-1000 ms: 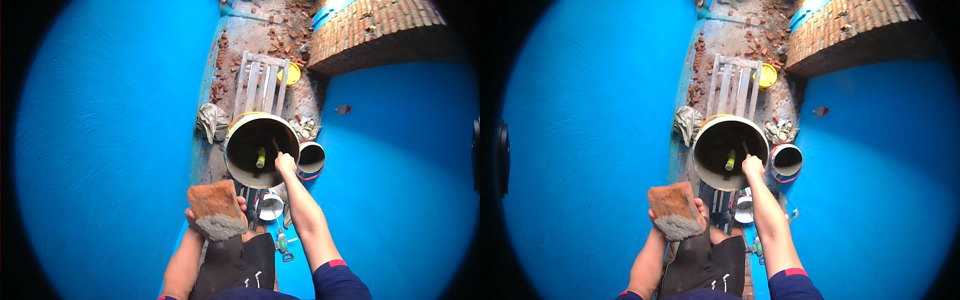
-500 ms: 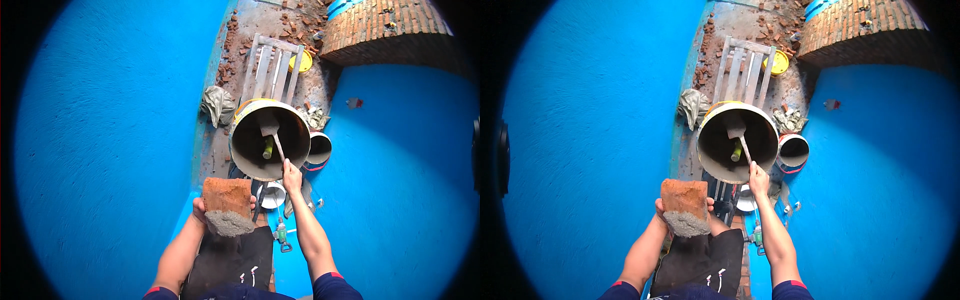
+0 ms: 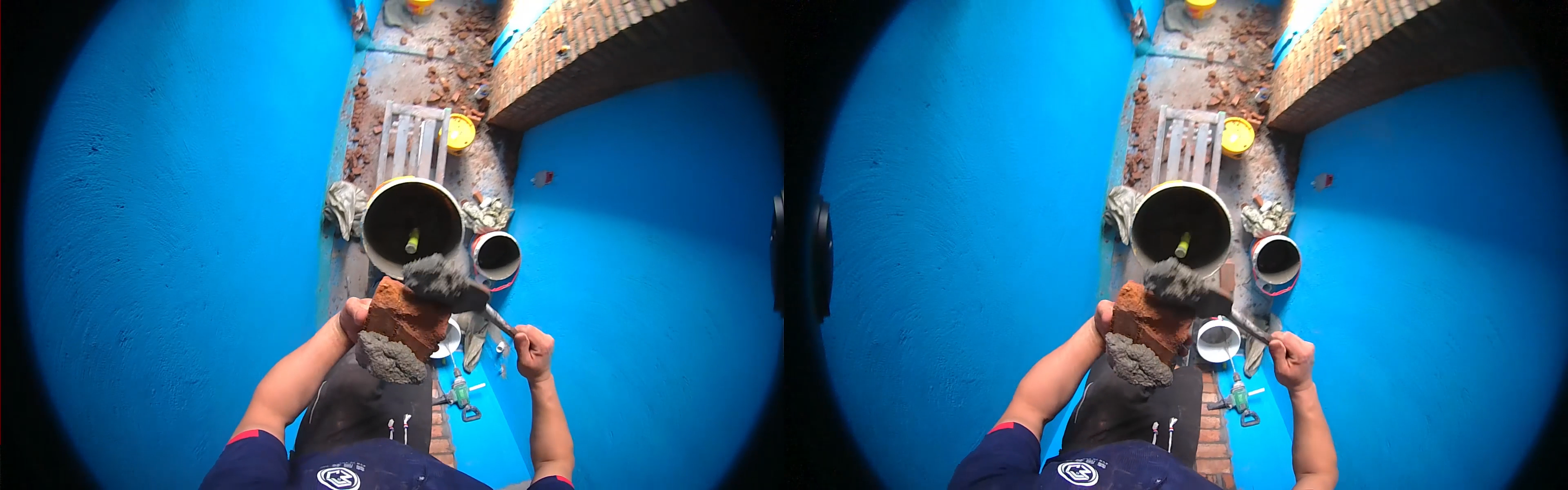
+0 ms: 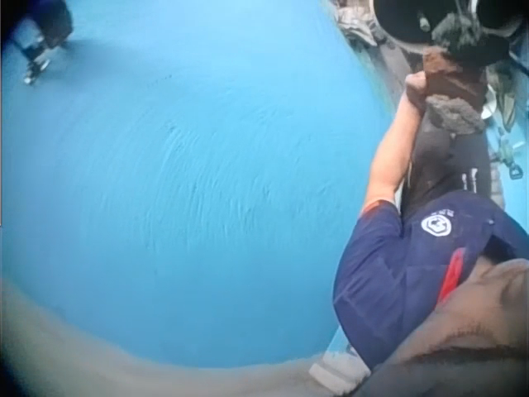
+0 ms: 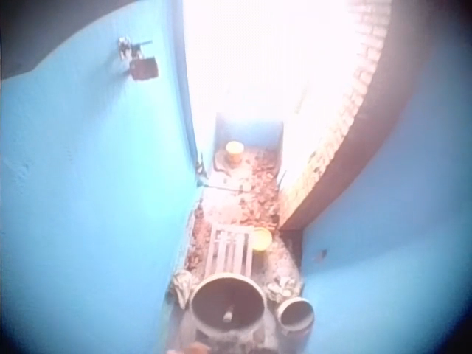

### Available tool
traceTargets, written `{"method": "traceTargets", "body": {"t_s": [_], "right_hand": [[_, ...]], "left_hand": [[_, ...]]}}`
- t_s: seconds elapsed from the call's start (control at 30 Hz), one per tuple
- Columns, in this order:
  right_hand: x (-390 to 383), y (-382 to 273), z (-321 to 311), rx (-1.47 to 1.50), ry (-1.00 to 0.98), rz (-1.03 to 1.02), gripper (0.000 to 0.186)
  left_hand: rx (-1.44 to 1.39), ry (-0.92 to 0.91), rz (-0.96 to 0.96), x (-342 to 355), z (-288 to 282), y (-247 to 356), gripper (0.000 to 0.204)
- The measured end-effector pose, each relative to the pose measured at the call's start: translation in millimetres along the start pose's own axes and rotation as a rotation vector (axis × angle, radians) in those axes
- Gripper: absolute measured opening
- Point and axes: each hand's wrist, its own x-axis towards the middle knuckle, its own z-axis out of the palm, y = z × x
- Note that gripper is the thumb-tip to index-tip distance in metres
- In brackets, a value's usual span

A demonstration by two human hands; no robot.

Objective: The person scoops mortar from a container and applies it to bricks using a trowel. The person then places the bricks onto a brick wall structure and levels them with the trowel.

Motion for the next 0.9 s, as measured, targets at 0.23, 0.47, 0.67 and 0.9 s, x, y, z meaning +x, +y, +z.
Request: {"method": "traceTargets", "body": {"t_s": [0.23,0.47,0.67,0.9], "right_hand": [[-38.7,-38.0,-73.6,-0.355,0.116,-0.276,0.03],[-47.6,-67.7,-117.3,-0.543,0.164,-0.406,0.032],[-52.5,-57.2,-116.1,-0.439,0.192,-0.328,0.028],[2.4,-50.0,-50.3,-0.038,0.006,0.002,0.019]], "left_hand": [[-0.015,-0.269,-0.075,35.0,77.9,-18.7,0.109],[-0.053,-0.382,-0.064,40.5,93.7,-26.1,0.101],[0.126,-0.412,0.064,28.7,91.5,-6.8,0.096],[0.118,-0.154,0.02,27.2,45.3,7.1,0.105]]}}
